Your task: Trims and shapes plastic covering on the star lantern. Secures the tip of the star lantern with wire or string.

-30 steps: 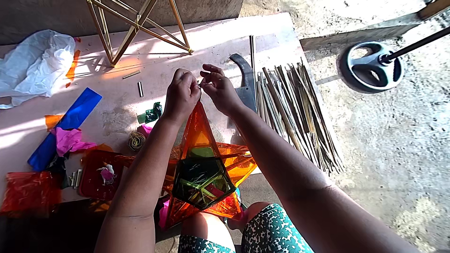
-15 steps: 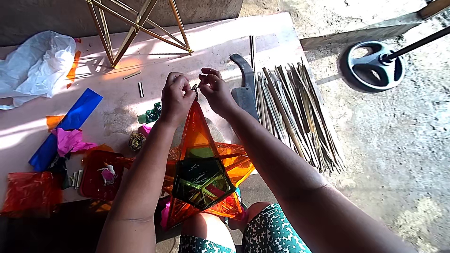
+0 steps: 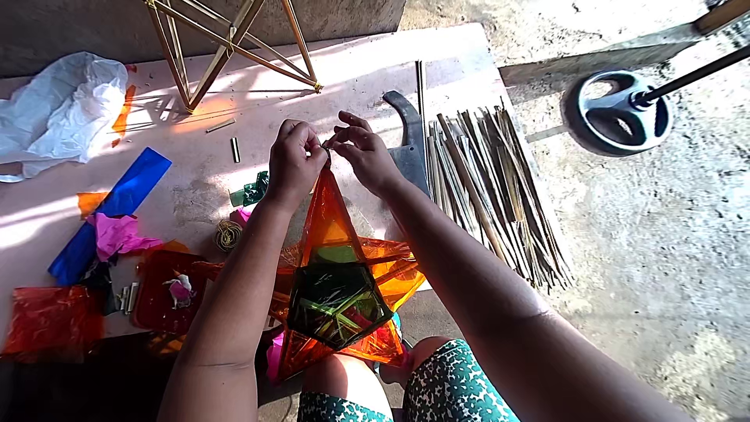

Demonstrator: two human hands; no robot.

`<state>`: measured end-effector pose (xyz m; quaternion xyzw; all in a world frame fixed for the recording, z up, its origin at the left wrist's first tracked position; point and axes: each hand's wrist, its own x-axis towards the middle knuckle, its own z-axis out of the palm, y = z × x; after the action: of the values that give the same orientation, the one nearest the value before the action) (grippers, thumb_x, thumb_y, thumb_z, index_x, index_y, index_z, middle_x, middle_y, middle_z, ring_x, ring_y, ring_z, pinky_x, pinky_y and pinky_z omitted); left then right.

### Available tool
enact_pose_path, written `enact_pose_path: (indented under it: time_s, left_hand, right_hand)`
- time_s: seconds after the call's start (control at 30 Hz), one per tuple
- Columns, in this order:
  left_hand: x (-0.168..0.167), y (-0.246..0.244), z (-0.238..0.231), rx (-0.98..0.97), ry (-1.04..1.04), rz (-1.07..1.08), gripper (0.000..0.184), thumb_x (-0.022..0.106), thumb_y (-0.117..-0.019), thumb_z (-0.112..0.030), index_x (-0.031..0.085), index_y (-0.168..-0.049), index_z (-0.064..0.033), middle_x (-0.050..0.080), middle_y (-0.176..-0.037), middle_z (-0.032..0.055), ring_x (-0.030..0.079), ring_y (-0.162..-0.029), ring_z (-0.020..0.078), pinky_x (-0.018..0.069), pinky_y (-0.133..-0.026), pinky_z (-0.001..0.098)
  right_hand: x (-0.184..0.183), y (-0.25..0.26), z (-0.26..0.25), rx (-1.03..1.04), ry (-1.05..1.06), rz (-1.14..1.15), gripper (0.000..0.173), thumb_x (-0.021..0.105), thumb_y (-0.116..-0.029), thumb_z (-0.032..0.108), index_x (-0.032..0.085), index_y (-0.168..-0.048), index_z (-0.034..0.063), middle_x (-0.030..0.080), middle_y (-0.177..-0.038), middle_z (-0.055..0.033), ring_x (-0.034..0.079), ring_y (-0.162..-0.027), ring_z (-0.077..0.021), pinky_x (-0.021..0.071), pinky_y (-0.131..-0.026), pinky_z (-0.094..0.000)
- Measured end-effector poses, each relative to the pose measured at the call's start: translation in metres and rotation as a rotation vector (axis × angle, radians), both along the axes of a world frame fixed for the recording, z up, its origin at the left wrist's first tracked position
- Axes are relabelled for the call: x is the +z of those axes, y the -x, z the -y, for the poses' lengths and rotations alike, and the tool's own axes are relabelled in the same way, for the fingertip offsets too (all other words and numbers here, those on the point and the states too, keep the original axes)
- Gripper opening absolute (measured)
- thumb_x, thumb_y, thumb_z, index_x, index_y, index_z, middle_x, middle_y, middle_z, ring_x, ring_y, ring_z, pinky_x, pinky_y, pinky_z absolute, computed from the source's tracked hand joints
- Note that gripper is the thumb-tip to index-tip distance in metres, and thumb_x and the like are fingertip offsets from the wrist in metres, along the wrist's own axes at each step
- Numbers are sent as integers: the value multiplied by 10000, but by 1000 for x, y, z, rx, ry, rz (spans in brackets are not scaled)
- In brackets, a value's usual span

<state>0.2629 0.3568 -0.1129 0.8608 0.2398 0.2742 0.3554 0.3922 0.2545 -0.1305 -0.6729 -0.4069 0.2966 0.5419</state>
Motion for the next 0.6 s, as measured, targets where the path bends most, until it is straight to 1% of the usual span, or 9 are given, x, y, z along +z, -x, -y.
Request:
enact_pose_path:
  time_s: [0.07, 0.2, 0.23, 0.3, 0.37, 0.4, 0.5, 0.57, 0.6]
  left_hand:
    - [0, 0, 0, -1, 0, -1, 58, 597, -907, 5, 633, -879, 42, 637, -1091, 181, 617, -934, 180, 510, -785, 277]
    - [1, 0, 0, -11, -35, -44, 64, 592, -915, -10, 624, -878, 32, 624, -1104, 183, 639, -950, 184, 538, -761, 271]
    - [2, 1, 0, -16, -62, -60, 66, 593, -916, -14, 624, -885, 35, 621, -1102, 190, 648, -946, 199, 548, -758, 287]
    - [3, 2, -1, -26, -133, -109, 83, 607, -921, -39, 636, -903, 37, 617, -1069, 191, 656, -884, 226, 563, -745, 334]
    - [6, 4, -2, -41, -187, -158, 108, 617, -920, -61, 648, -937, 41, 617, -1026, 196, 654, -816, 263, 557, -722, 398]
    - [8, 5, -3, -49, -207, -172, 116, 620, -914, -67, 649, -951, 39, 620, -1015, 195, 657, -804, 272, 558, -716, 415]
    - [10, 6, -4, -68, -257, -194, 141, 635, -904, -78, 658, -976, 41, 629, -1001, 196, 659, -790, 286, 555, -702, 433]
    - [11, 6, -4, -73, -262, -214, 129, 643, -904, -72, 657, -960, 43, 626, -998, 198, 653, -796, 290, 550, -706, 438]
    - [11, 6, -4, -72, -265, -217, 121, 643, -901, -70, 656, -942, 43, 626, -993, 195, 654, -799, 286, 551, -709, 434]
  right_hand:
    - [-1, -1, 2, 9, 6, 38, 187, 563, -996, 108, 711, -1039, 3, 375, -1581, -203, 429, -1422, -204, 455, -1054, -316]
    - [2, -1, 2, 11, 6, 114, 149, 593, -992, 99, 704, -1011, 0, 393, -1569, -200, 478, -1376, -180, 485, -1006, -286]
    - [3, -2, 2, 8, 6, 116, 141, 597, -986, 92, 706, -993, 3, 395, -1568, -195, 481, -1371, -175, 486, -1005, -282]
    - [4, -2, 1, 4, 8, 132, 137, 599, -979, 85, 711, -967, 7, 399, -1567, -190, 491, -1358, -166, 483, -1004, -276]
    - [5, -2, 0, 10, 0, 141, 144, 594, -978, 78, 709, -958, -6, 403, -1564, -200, 481, -1374, -182, 468, -1033, -295]
    - [5, -2, 0, 14, -5, 138, 148, 592, -979, 76, 707, -958, -14, 402, -1564, -205, 473, -1385, -193, 461, -1055, -309]
    - [5, 0, -1, 18, -2, 125, 149, 589, -980, 77, 707, -971, -14, 396, -1566, -200, 469, -1389, -189, 459, -1065, -311]
    - [6, 1, -2, 13, 5, 133, 149, 597, -979, 85, 708, -972, -13, 404, -1562, -197, 482, -1373, -186, 469, -1043, -308]
    - [5, 1, -2, 16, 7, 132, 153, 594, -977, 86, 710, -967, -13, 404, -1565, -198, 472, -1385, -192, 461, -1053, -315]
